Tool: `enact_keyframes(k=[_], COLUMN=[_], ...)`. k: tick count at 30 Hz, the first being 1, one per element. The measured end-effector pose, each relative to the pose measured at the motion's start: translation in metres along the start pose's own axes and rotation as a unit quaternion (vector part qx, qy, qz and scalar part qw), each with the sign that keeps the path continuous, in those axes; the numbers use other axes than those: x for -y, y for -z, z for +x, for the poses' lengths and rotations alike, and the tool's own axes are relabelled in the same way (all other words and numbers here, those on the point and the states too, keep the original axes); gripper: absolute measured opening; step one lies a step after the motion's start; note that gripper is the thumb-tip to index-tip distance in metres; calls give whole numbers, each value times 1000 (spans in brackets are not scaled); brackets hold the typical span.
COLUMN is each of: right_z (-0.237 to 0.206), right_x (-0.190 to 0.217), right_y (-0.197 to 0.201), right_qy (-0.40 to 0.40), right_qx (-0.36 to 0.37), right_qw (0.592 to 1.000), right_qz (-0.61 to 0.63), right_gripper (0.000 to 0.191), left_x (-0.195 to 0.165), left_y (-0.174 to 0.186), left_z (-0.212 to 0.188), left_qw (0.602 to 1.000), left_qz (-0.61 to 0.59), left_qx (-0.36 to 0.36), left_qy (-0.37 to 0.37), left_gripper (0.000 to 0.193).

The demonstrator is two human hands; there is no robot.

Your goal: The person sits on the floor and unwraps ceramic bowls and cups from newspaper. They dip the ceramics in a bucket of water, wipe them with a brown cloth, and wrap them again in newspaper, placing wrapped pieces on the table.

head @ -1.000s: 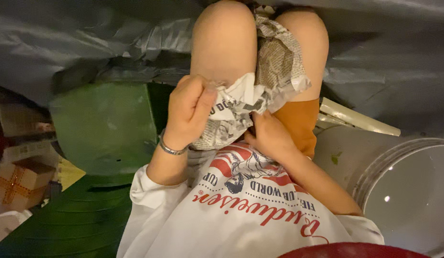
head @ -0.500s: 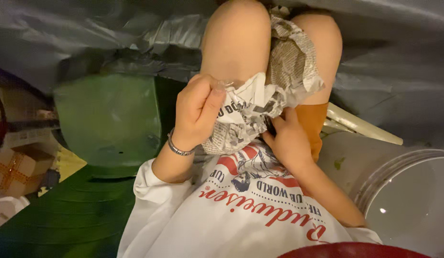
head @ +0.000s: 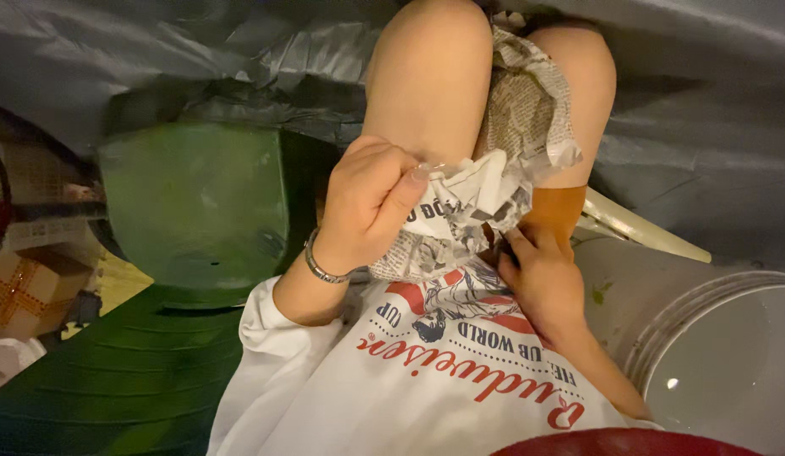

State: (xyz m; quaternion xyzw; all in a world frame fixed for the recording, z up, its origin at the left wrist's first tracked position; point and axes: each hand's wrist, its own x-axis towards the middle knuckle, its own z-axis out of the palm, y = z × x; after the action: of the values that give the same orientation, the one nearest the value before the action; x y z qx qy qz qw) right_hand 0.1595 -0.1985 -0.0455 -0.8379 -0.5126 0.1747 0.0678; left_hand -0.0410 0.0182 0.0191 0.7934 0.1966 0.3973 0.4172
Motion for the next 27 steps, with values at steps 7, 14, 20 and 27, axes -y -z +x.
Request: enact_keyframes(k=[7,14,20,27], right_z=[-36,-40,-75,-50], right_x=[-101,-120,-68,-64], right_y=[-10,37,52,55], right_qy=[-19,209,-8,49], right_qx=[115,171,-32,254], right_qw=[943,891,754,865], right_qz=[313,364,656,430], right_gripper=[62,94,80,84], left_x=[-7,-13,-18,-31], left_y=[-2,-1,1,-12], left_z=[7,10,14,18], left_qw=[999,999,997,996], left_qz=[-9,15,77,57], left_qx=[10,-4,-13,33], left_qy=[-31,-31,-18,-65], left_gripper=[15,13,12,17])
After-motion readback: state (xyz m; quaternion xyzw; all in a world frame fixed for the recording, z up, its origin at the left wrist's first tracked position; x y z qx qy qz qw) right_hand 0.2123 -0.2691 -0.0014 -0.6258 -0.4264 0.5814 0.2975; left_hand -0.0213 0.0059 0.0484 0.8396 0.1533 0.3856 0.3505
